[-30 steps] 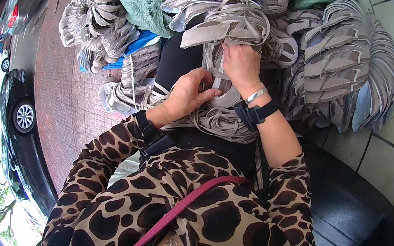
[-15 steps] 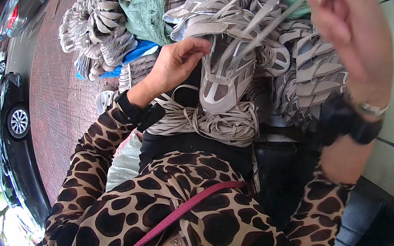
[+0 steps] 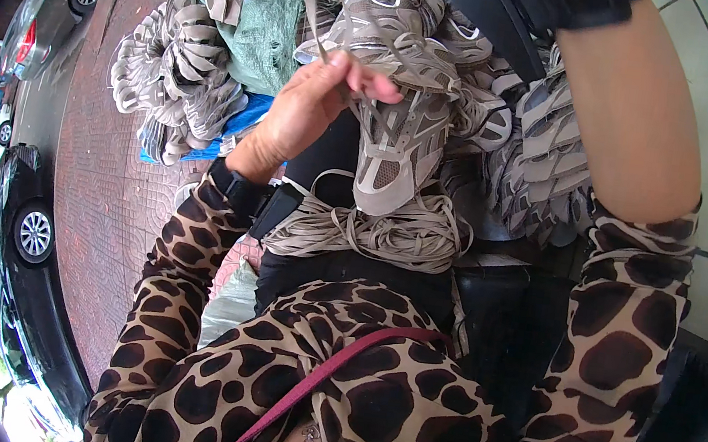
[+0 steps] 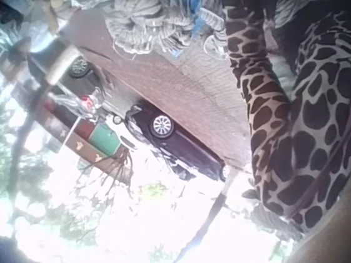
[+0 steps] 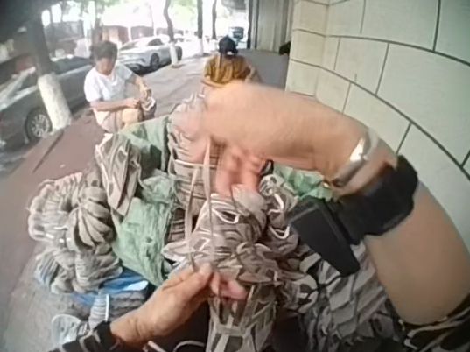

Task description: The person repeatedly threads and ties shoelaces on a single beige sneaker held on their lap. They pull the laces through eyelets, adjust tension, and tie knots, then repeat the process on the same shoe multiple times.

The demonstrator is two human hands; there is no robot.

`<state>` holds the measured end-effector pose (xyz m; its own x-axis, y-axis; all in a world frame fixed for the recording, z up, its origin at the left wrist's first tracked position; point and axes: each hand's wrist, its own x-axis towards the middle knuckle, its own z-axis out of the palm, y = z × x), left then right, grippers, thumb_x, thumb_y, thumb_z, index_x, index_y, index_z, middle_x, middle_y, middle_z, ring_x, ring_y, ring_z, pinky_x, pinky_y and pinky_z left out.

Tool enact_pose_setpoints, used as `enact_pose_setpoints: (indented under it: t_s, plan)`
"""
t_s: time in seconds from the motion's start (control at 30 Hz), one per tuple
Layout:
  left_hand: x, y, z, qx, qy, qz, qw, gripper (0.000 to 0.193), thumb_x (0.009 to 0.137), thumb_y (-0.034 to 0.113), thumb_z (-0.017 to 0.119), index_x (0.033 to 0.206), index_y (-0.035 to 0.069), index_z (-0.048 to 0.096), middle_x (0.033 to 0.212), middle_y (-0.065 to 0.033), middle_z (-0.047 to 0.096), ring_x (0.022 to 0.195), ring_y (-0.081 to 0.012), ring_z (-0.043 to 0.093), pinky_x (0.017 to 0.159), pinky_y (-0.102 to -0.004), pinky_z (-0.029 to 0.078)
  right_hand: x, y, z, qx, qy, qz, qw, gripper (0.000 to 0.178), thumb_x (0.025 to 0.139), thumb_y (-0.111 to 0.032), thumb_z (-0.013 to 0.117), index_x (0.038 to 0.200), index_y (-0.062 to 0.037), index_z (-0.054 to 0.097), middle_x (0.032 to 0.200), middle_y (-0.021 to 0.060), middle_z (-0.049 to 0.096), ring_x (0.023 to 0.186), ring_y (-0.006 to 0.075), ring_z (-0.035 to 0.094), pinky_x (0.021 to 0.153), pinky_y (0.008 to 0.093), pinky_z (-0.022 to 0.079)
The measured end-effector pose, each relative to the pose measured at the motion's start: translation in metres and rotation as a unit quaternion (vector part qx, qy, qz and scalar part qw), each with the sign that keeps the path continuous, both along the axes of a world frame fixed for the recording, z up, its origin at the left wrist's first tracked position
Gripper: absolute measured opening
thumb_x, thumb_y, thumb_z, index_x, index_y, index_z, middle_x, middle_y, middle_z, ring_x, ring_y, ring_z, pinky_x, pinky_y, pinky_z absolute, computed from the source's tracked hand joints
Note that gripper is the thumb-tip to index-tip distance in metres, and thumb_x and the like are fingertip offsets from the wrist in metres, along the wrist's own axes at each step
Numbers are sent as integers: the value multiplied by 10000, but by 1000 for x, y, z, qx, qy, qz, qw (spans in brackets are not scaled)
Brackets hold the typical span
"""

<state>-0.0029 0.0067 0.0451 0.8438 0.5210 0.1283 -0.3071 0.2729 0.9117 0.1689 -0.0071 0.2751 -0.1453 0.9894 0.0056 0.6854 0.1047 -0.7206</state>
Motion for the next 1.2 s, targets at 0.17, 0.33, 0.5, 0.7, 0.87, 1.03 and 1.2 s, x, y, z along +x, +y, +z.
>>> enact_pose_setpoints:
  t_s: [0.17, 0.33, 0.5, 0.7, 0.87, 1.03, 1.2]
  plan:
    - [-5, 15, 27, -17, -88, -17, 996, 312, 1051, 315, 395, 952, 48, 522, 886, -96, 593, 979, -272, 622, 960, -402, 450, 32, -62, -30, -120, -225, -11, 967, 296, 1016, -262, 503, 927, -17, 644, 764, 40, 641, 550, 38, 574, 442, 154, 401]
    - [3, 23, 61, 62, -121, -13, 991, 263, 1039, 262, 406, 982, 33, 522, 841, -58, 527, 930, -230, 594, 937, -361, 448, 3, -106, -169, -7, 39, 99, 994, 298, 975, -246, 544, 1073, 19, 639, 863, 93, 699, 785, 175, 684, 699, 304, 530]
    - [27, 14, 89, 97, -68, 121, 985, 255, 1047, 260, 471, 926, 65, 582, 762, 27, 536, 731, -88, 510, 666, -284, 435, -18, -89, -195, 6, 319, 24, 947, 252, 1035, -219, 475, 1058, 7, 585, 810, 27, 596, 718, 155, 585, 807, 328, 513]
    - [-54, 65, 115, -57, 45, 201, 977, 187, 1031, 231, 448, 909, 136, 554, 676, 68, 368, 590, -83, 361, 644, -256, 381, 79, -127, -106, 40, 595, 117, 794, 337, 1051, -297, 433, 1035, 0, 591, 752, 32, 548, 694, 121, 573, 753, 320, 554]
    - [-33, 58, 131, -51, 29, 169, 984, 240, 1062, 261, 378, 929, 121, 521, 652, 63, 319, 558, -90, 335, 633, -292, 434, 7, -141, -172, -141, 343, 11, 929, 385, 1022, -219, 500, 1280, 63, 549, 1178, 187, 664, 1117, 243, 646, 940, 347, 538]
    - [-5, 32, 177, 0, -16, 167, 986, 291, 1076, 256, 326, 927, 91, 513, 648, 63, 319, 557, -87, 346, 609, -279, 438, -44, -105, -251, 89, 54, -54, 993, 289, 1029, -176, 491, 1181, 53, 580, 1110, 145, 661, 983, 183, 654, 916, 315, 514]
    - [-48, 61, 217, 144, 53, 204, 967, 120, 909, 82, 587, 1015, 26, 588, 697, 43, 455, 580, -88, 397, 610, -253, 434, -2, -103, -146, 33, 544, 128, 829, 257, 1032, -221, 476, 980, 0, 596, 827, 45, 621, 705, 136, 605, 800, 387, 553]
